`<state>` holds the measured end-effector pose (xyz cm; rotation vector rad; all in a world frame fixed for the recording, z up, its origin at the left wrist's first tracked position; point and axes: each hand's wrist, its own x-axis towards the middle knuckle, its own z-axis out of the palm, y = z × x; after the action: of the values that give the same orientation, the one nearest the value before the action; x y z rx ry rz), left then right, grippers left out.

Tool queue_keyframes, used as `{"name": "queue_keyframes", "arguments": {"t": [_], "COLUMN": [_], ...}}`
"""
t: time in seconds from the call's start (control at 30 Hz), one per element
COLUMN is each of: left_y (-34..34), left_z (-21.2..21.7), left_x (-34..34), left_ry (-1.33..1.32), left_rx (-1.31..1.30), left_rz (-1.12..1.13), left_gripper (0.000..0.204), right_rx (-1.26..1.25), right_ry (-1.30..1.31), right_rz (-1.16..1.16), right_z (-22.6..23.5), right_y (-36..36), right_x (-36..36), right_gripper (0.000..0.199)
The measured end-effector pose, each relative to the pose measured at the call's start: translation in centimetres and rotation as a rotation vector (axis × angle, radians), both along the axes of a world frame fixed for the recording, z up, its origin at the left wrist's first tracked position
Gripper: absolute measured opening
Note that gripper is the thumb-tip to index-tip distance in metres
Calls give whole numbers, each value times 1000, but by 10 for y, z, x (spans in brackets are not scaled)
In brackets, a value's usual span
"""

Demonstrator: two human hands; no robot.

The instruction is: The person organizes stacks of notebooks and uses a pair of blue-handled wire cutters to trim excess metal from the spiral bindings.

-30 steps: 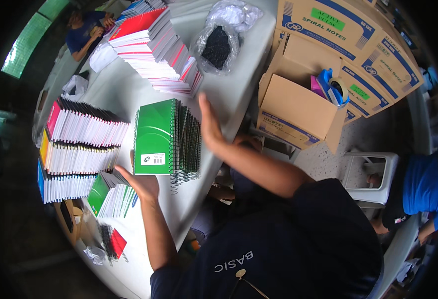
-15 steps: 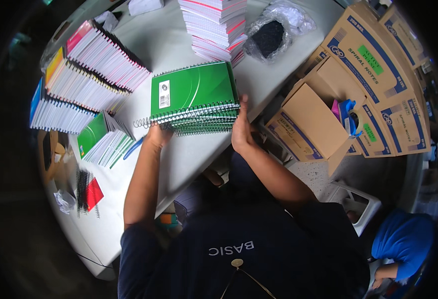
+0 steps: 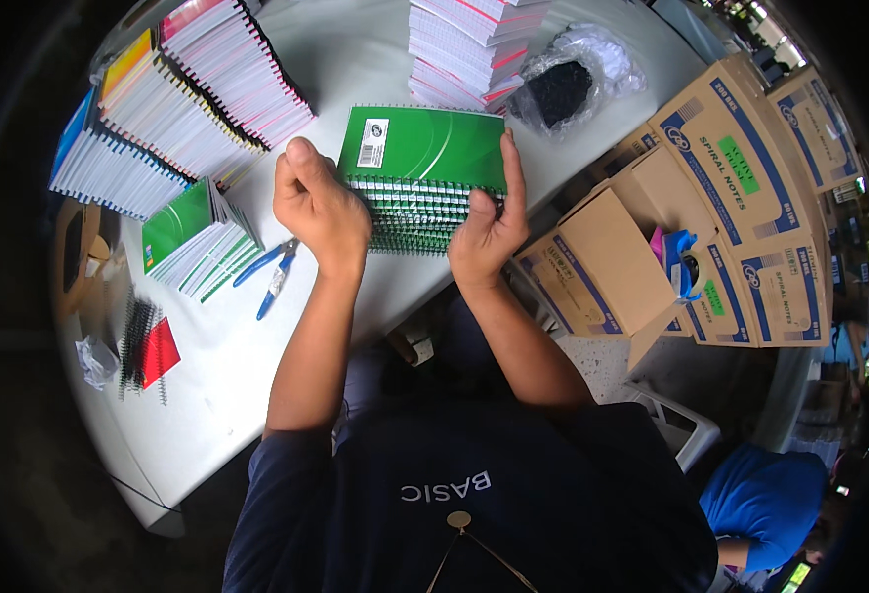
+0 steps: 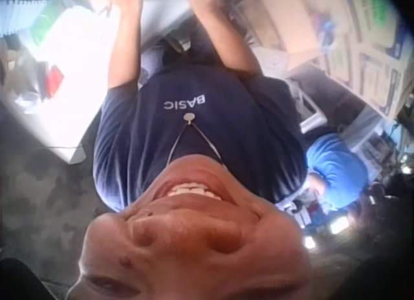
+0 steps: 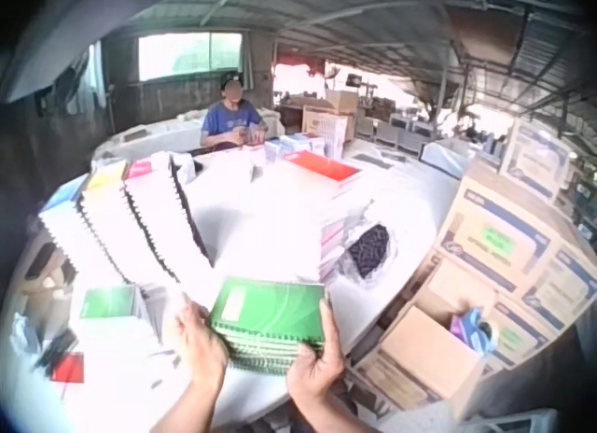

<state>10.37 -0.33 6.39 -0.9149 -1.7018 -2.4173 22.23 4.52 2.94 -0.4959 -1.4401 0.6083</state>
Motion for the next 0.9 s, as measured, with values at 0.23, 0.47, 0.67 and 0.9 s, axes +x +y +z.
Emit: {"name": "queue_keyframes", "arguments": {"t": [0.23, 0.47, 0.67, 0.9], "left_y": [-13, -1, -7, -47], "left_z": [-15, -20, -26, -56], "left_x": [2, 6, 4, 31], "left_ry": [21, -12, -105, 634], "left_rx": [34, 88, 45, 18], "left_rz": [45, 11, -71, 224], "left_gripper": [42, 33, 28, 34], "right_rx": [-54, -180, -277, -1111], "right_ry": [69, -114, -89, -355], "right_rz": [175, 404, 417, 924], "right_z": [18, 27, 23, 11], "right_y": [16, 33, 38, 122], "right_x": [19, 20, 19, 27], "right_gripper": [81, 96, 100, 88]}}
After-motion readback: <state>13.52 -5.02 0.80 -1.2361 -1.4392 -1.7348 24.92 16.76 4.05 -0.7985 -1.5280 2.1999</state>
